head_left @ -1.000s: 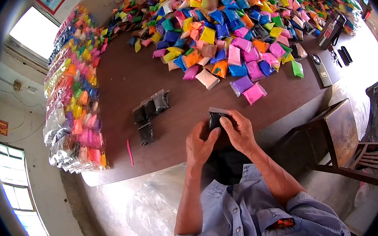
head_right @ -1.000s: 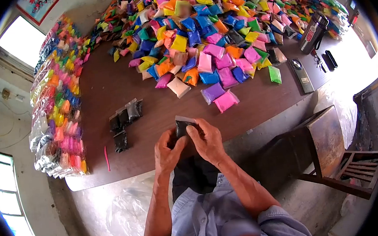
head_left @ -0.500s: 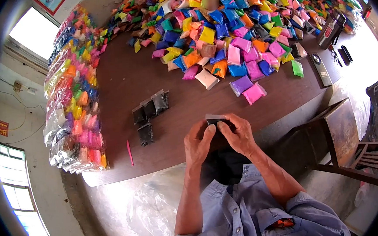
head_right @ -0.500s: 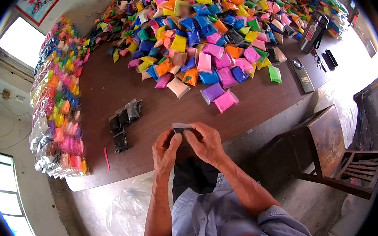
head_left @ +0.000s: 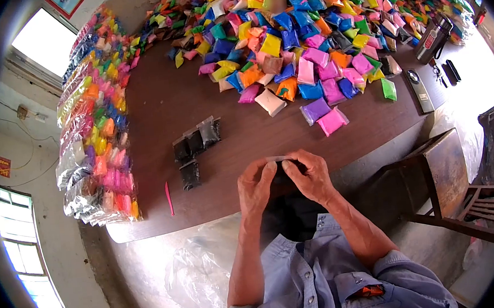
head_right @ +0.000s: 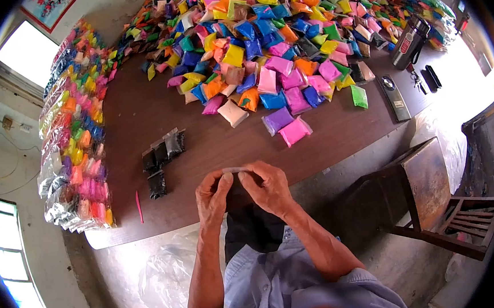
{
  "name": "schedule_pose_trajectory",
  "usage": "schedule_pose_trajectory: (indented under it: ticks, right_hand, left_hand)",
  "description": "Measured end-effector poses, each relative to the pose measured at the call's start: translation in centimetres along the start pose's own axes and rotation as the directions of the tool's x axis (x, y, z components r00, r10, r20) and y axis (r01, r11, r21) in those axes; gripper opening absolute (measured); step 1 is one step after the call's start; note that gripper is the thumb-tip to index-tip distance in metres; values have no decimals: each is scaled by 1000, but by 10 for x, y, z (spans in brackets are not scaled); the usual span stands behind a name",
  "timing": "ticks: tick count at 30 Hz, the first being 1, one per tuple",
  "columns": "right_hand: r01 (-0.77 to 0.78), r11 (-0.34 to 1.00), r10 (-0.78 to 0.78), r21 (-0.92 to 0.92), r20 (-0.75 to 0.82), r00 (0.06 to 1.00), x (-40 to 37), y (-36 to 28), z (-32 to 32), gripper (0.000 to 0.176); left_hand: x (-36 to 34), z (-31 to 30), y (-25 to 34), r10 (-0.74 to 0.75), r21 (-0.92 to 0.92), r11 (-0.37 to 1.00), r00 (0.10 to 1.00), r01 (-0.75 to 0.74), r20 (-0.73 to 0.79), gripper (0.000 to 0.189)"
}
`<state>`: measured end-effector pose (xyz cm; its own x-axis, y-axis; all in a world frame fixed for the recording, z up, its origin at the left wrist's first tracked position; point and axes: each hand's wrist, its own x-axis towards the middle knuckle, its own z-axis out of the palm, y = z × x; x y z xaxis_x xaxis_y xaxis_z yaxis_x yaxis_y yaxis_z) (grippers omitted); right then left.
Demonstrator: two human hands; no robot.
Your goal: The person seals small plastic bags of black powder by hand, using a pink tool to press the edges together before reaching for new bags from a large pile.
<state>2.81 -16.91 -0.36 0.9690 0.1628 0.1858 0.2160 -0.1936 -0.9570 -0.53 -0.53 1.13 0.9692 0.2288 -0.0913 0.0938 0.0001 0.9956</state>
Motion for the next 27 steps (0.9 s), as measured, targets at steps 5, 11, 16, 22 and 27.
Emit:
schedule_pose_trajectory:
  ticks: [5,11,16,22,27]
  right_hand:
    - [-8,999,8,-34,10,1000,2,-3,0,17]
    - [25,1000,-24,19,-45,999,1,-3,4,15]
    - [97,995,-99,-39,-63,993,3,5,6,13]
    - [30,998,-31,-51,-21,999,5,-3,4,12]
    - [108,982,-108,-156,10,994,8,9,8,19]
  left_hand:
    - [2,-2,-9,73,81,994,997,-71,-17,25]
    - [1,3,-3,52,71,996,998,-50,-27,22]
    - [3,-1,-12,126,189,974,992,-121,-17,24]
    - [-10,-11,-5,121,203,974,990,-105,-68,24]
    - [-42,-101,-17,274,380,919,861,-103,-429,16]
